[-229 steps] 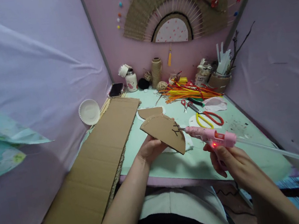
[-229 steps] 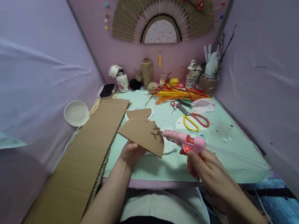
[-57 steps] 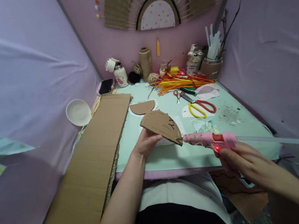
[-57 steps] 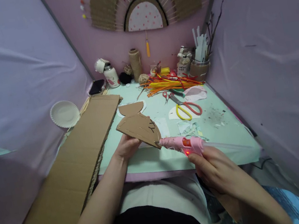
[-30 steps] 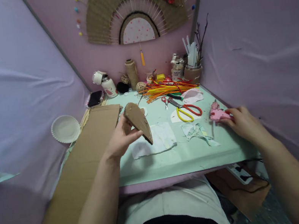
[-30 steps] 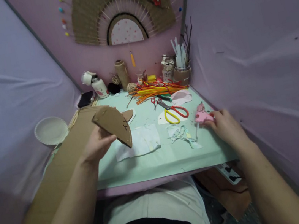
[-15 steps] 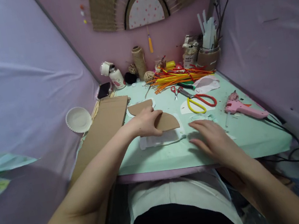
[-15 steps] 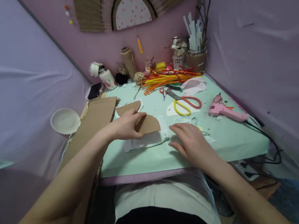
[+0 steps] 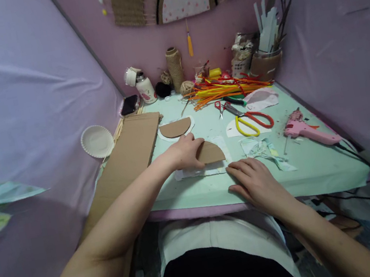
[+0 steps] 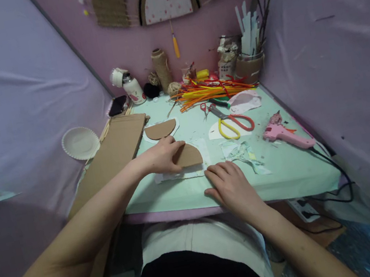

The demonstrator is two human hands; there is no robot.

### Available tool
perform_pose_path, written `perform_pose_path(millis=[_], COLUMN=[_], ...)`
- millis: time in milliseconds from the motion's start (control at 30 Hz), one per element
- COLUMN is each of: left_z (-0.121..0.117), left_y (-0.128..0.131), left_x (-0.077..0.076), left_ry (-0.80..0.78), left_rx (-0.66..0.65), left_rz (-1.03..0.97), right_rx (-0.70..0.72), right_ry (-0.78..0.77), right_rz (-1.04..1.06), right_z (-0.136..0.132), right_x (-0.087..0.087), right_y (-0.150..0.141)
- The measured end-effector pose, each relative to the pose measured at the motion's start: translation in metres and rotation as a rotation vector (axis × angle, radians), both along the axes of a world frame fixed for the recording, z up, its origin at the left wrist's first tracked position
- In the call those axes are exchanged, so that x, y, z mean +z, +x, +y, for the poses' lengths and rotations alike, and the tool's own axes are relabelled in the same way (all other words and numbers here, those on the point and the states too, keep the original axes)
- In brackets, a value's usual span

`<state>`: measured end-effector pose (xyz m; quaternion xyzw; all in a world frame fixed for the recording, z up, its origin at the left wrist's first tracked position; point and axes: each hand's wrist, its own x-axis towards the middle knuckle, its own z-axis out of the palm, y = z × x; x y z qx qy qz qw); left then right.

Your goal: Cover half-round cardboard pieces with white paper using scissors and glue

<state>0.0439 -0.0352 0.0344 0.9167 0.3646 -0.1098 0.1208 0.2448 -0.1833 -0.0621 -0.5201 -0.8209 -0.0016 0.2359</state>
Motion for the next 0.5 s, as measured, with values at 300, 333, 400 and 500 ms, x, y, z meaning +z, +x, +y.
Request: perform_pose_path(millis=[300, 333, 400, 500], left_z=[-0.003, -0.004, -0.006, -0.010], left_y=[0.001, 0.002, 0.003, 0.006], left_x=[-0.015, -0.014, -0.013, -0.009], left_ry=[0.019, 0.017, 0.016, 0.027], left_rx=[-0.008, -0.003, 0.011, 0.017], left_rz=[0.029, 0.027, 0.021, 0.017], right_rx=[-0.010, -0.012, -0.016, -0.012], right_ry=[0.027, 0.025, 0.021, 0.020], right_rz=[0.002, 0.006, 0.013, 0.011], right_z=[-0.002, -0.002, -0.002, -0.002], right_x=[-0.006, -0.006, -0.006, -0.006], right_y=[0.002, 0.001, 0.001, 0.000])
